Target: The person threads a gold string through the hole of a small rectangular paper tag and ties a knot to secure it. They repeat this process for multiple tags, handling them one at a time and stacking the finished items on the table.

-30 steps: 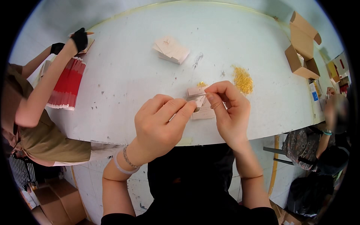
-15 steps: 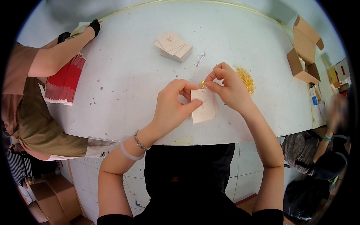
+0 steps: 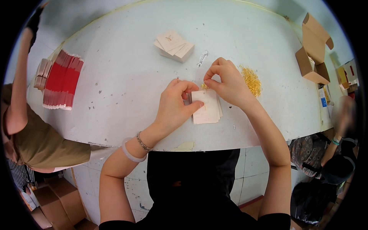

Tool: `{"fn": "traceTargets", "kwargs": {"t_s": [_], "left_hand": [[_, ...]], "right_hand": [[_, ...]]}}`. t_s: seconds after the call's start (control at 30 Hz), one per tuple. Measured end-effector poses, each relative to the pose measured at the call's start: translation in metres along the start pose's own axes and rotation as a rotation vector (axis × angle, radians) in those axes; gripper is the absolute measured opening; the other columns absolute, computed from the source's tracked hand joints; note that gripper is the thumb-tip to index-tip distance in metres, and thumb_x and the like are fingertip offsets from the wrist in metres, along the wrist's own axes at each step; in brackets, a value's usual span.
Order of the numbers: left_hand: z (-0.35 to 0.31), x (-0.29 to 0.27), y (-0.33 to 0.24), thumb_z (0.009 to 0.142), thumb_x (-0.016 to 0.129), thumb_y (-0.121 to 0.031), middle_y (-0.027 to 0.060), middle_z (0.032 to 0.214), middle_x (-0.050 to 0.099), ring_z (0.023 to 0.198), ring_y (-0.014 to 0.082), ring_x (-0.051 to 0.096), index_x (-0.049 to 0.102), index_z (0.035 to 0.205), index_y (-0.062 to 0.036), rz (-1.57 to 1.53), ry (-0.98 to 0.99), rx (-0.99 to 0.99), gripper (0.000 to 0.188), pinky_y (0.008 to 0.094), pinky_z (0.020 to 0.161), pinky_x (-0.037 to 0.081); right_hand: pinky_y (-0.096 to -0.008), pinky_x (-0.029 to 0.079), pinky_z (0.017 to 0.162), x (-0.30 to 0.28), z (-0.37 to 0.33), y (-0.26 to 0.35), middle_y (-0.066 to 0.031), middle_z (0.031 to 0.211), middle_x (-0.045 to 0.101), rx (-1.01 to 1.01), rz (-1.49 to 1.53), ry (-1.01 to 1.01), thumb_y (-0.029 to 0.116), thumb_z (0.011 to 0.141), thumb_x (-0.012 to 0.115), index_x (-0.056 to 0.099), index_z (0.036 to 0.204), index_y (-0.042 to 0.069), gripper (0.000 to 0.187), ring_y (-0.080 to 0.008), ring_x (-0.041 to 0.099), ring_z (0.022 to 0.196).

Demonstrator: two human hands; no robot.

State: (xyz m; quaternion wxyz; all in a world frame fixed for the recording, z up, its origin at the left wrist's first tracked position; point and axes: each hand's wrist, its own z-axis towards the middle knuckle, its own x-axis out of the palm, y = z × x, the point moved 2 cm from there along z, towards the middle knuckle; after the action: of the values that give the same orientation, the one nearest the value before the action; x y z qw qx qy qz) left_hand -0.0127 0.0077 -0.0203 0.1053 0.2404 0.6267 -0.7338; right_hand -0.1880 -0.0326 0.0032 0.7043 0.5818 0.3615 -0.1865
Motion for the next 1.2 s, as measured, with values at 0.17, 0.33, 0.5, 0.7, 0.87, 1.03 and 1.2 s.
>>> {"fn": "traceTargets", "kwargs": {"t_s": [0.17, 0.33, 0.5, 0.7, 0.87, 1.03, 1.2], "left_hand": [[0.002, 0.000, 0.001, 0.068, 0.079, -0.008, 0.0047, 0.088, 0.054, 0.072, 0.0139, 0.051, 0.064, 0.097, -0.0042, 0.027, -0.050, 0.030, 0.033, 0.0274, 0.065, 0.046], [0.003, -0.006, 0.003, 0.072, 0.078, -0.009, 0.0031, 0.089, 0.053, 0.071, 0.0121, 0.048, 0.064, 0.100, -0.0043, -0.020, -0.061, -0.043, 0.031, 0.0256, 0.063, 0.044], [0.010, -0.017, 0.007, 0.075, 0.075, -0.009, 0.0020, 0.093, 0.054, 0.073, 0.0105, 0.048, 0.064, 0.100, -0.0049, -0.063, -0.113, -0.030, 0.028, 0.0241, 0.061, 0.044], [0.002, -0.023, -0.006, 0.078, 0.073, -0.006, 0.0008, 0.094, 0.055, 0.074, 0.0077, 0.049, 0.064, 0.100, -0.0054, -0.108, -0.154, 0.004, 0.024, 0.0213, 0.056, 0.043], [-0.003, -0.012, -0.017, 0.079, 0.071, -0.004, 0.0009, 0.094, 0.057, 0.072, 0.0067, 0.050, 0.065, 0.098, -0.0052, -0.188, -0.124, 0.066, 0.020, 0.0199, 0.052, 0.041], [-0.015, 0.004, -0.027, 0.085, 0.068, -0.006, 0.0019, 0.081, 0.065, 0.068, 0.0051, 0.057, 0.067, 0.094, -0.0018, -0.357, -0.092, 0.102, 0.010, 0.0196, 0.051, 0.042], [-0.027, 0.005, -0.046, 0.091, 0.061, -0.004, 0.0039, 0.082, 0.067, 0.072, 0.0067, 0.059, 0.066, 0.099, 0.0012, -0.444, 0.001, 0.074, 0.010, 0.0206, 0.058, 0.046]], "right_hand": [[-0.0334, 0.044, 0.079, -0.027, 0.007, -0.005, -0.0075, 0.092, 0.059, -0.001, 0.072, -0.065, 0.009, 0.080, 0.066, 0.069, 0.083, 0.003, 0.007, -0.0220, 0.054, 0.090], [-0.0342, 0.047, 0.078, -0.062, 0.009, -0.039, -0.0106, 0.093, 0.062, 0.044, -0.181, -0.106, 0.009, 0.078, 0.067, 0.069, 0.085, 0.001, 0.010, -0.0247, 0.057, 0.088], [-0.0366, 0.047, 0.079, -0.041, -0.003, -0.049, -0.0112, 0.093, 0.061, 0.118, -0.289, 0.008, 0.008, 0.074, 0.070, 0.068, 0.080, 0.002, 0.009, -0.0271, 0.056, 0.093], [-0.0364, 0.047, 0.078, -0.044, -0.021, -0.054, -0.0084, 0.089, 0.056, 0.099, -0.293, 0.068, 0.002, 0.073, 0.067, 0.062, 0.077, 0.001, 0.006, -0.0260, 0.051, 0.096], [-0.0315, 0.047, 0.073, -0.041, -0.028, -0.056, -0.0064, 0.083, 0.057, 0.043, -0.232, -0.040, -0.001, 0.079, 0.064, 0.059, 0.078, 0.001, 0.006, -0.0211, 0.053, 0.084], [-0.0316, 0.046, 0.057, -0.040, -0.041, -0.013, -0.0093, 0.077, 0.060, -0.012, 0.294, -0.086, 0.002, 0.087, 0.062, 0.059, 0.084, 0.000, 0.005, -0.0192, 0.057, 0.061], [-0.0311, 0.048, 0.061, -0.025, -0.071, 0.039, -0.0097, 0.079, 0.061, -0.327, 0.260, -0.245, -0.002, 0.085, 0.063, 0.061, 0.091, 0.001, 0.007, -0.0205, 0.059, 0.066]]}}
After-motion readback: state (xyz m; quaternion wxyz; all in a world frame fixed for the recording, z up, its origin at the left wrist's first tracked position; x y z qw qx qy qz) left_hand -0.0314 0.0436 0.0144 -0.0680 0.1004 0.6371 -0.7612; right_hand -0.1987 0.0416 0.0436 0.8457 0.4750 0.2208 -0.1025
